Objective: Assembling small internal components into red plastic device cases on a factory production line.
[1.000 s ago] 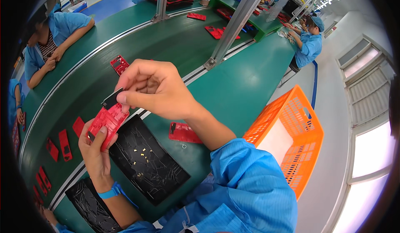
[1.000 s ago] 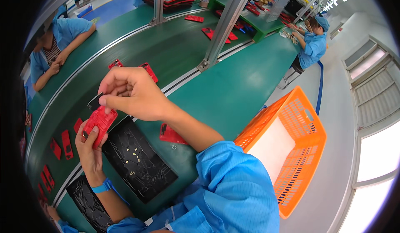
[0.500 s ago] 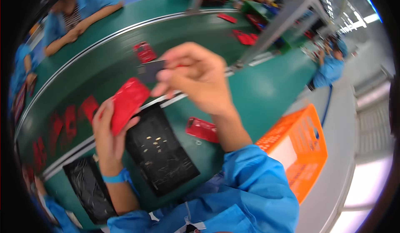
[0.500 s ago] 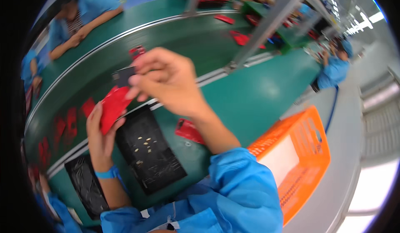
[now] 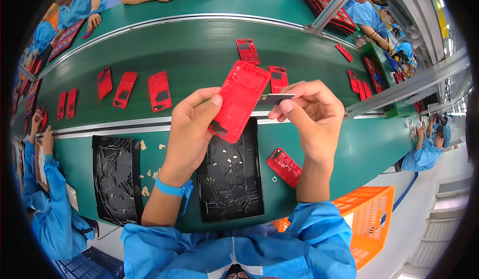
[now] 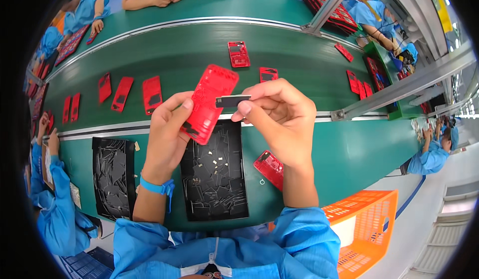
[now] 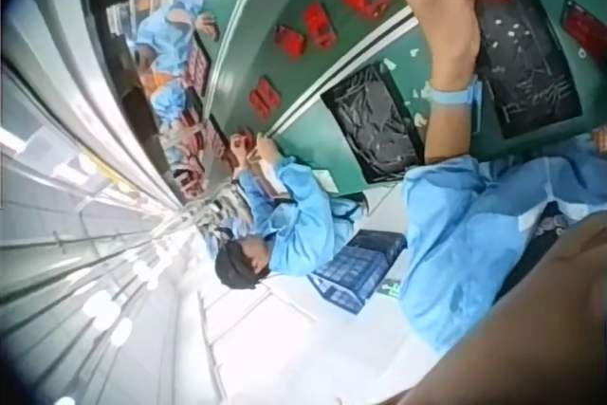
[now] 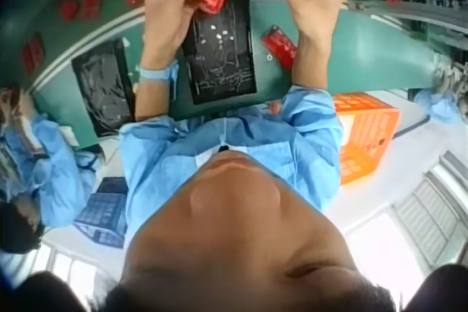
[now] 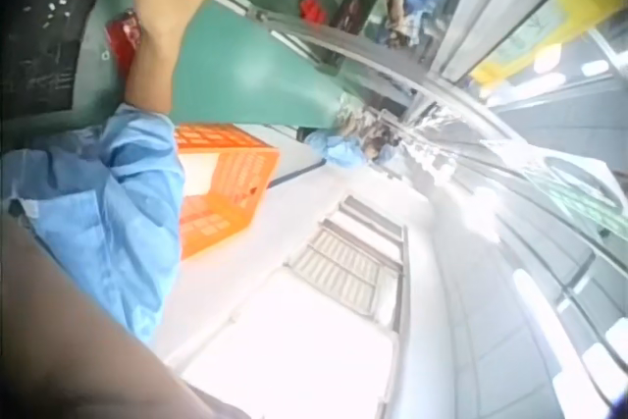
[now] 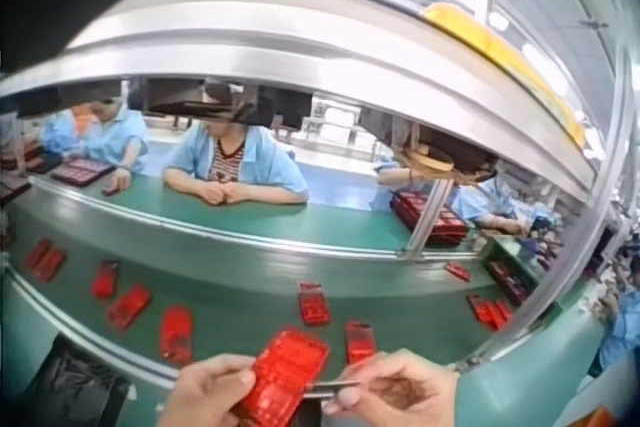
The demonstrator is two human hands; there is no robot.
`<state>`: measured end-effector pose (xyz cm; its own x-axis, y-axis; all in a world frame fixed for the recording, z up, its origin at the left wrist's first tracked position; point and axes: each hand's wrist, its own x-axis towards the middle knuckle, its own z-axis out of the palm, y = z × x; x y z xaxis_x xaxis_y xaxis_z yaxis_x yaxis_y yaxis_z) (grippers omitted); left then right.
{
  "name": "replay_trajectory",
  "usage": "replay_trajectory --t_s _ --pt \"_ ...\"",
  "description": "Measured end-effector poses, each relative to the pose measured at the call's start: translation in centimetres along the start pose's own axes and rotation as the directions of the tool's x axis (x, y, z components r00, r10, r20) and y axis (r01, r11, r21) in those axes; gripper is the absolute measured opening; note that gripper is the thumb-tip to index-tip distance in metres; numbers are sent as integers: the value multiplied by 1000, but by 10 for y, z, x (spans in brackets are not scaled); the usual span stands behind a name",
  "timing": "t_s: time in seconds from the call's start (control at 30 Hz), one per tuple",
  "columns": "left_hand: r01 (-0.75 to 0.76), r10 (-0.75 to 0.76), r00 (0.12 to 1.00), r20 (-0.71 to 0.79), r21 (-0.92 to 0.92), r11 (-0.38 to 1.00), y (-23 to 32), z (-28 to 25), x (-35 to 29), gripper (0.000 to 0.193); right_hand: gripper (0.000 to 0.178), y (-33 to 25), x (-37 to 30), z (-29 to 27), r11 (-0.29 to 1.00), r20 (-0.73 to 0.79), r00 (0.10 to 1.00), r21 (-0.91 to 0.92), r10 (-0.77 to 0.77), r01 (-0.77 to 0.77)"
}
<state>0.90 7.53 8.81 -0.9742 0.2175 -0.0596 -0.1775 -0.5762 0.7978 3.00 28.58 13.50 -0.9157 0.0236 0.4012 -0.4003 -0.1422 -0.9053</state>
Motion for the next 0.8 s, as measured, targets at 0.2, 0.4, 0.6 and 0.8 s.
replay_trajectory --t_s 0.2,0.4,0.6,0.8 --pt "-62 62 998 27 -8 998 -2 3 -6 23 18 11 -1 7 996 37 999 -78 -40 43" --pt "-180 177 983 46 52 982 -1 9 -12 34 22 0 -12 30 971 -60 986 -173 155 -163" --pt "-250 244 967 68 89 964 2 11 -16 39 19 8 -15 29 977 -27 997 -202 68 -72" --pt "-279 274 958 81 65 958 1 11 -16 38 17 9 -16 32 977 -38 997 -199 64 -70"
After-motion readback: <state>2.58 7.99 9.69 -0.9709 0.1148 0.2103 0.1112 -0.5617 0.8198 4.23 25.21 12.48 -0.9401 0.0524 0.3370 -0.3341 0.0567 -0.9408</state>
